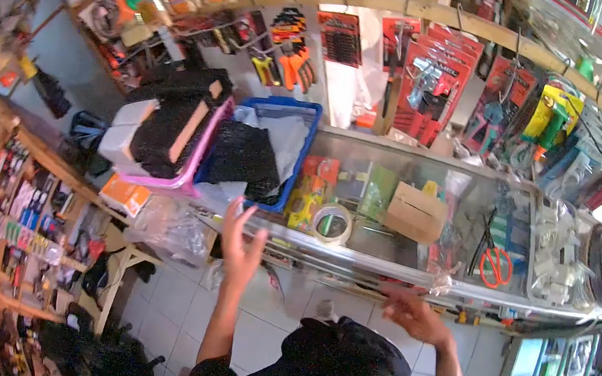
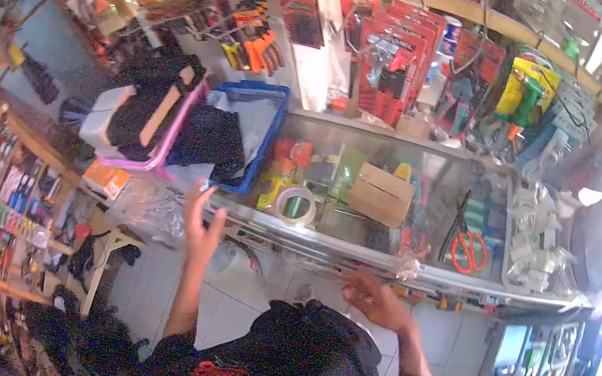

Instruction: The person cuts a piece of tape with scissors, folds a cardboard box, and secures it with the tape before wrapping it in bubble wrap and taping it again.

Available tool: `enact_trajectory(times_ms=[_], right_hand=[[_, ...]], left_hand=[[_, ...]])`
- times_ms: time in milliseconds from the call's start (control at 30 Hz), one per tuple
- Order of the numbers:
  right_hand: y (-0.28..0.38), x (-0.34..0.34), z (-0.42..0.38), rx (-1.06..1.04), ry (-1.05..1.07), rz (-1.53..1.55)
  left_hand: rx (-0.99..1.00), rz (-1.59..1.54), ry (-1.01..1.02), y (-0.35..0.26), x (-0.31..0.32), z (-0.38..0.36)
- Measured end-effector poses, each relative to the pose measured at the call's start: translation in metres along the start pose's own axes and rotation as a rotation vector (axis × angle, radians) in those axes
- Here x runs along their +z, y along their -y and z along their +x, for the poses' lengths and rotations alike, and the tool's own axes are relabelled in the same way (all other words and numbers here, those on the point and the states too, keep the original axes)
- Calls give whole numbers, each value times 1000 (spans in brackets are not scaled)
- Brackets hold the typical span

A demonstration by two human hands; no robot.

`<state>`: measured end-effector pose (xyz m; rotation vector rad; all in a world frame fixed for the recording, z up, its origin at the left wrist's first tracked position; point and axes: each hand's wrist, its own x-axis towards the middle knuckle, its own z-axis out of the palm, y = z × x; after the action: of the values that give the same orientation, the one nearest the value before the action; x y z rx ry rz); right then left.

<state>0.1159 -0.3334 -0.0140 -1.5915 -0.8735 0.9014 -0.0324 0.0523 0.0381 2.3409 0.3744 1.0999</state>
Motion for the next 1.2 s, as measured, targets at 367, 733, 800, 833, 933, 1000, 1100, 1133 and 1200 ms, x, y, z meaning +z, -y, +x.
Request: enact_trajectory(times_ms=[367,733,800,833,933,1000,1100,1133,1200], right_hand=[[56,-113,129,-16,-356,-942],[169,-18,95,-229,-510,-928],[189,-5,93,-260,-512,-1007],[199,-1,93,-269,-519,-1046],[211,6,93,-259,-512,-1120],[210,8,93,-247,-492,-1165],[205,7,93,-289,-587,-1094],[200,7,92,-318,-687,-863],[180,12,88,-365,-859,-396]], left_hand=[[46,-616,506,-19,36,-12],[-488,-1072,664,-62,78,66],[-445,-1142,764,-73,70,84],[-441,-1119,755,-72,73,86],[-458,-1123,743,-72,63,93],[-458,-1162,730,-69,59,94],[-446,-1191,659,-60,57,96],[-436,-1196,628,-56,57,97],[-459,-1219,558,-48,54,101]])
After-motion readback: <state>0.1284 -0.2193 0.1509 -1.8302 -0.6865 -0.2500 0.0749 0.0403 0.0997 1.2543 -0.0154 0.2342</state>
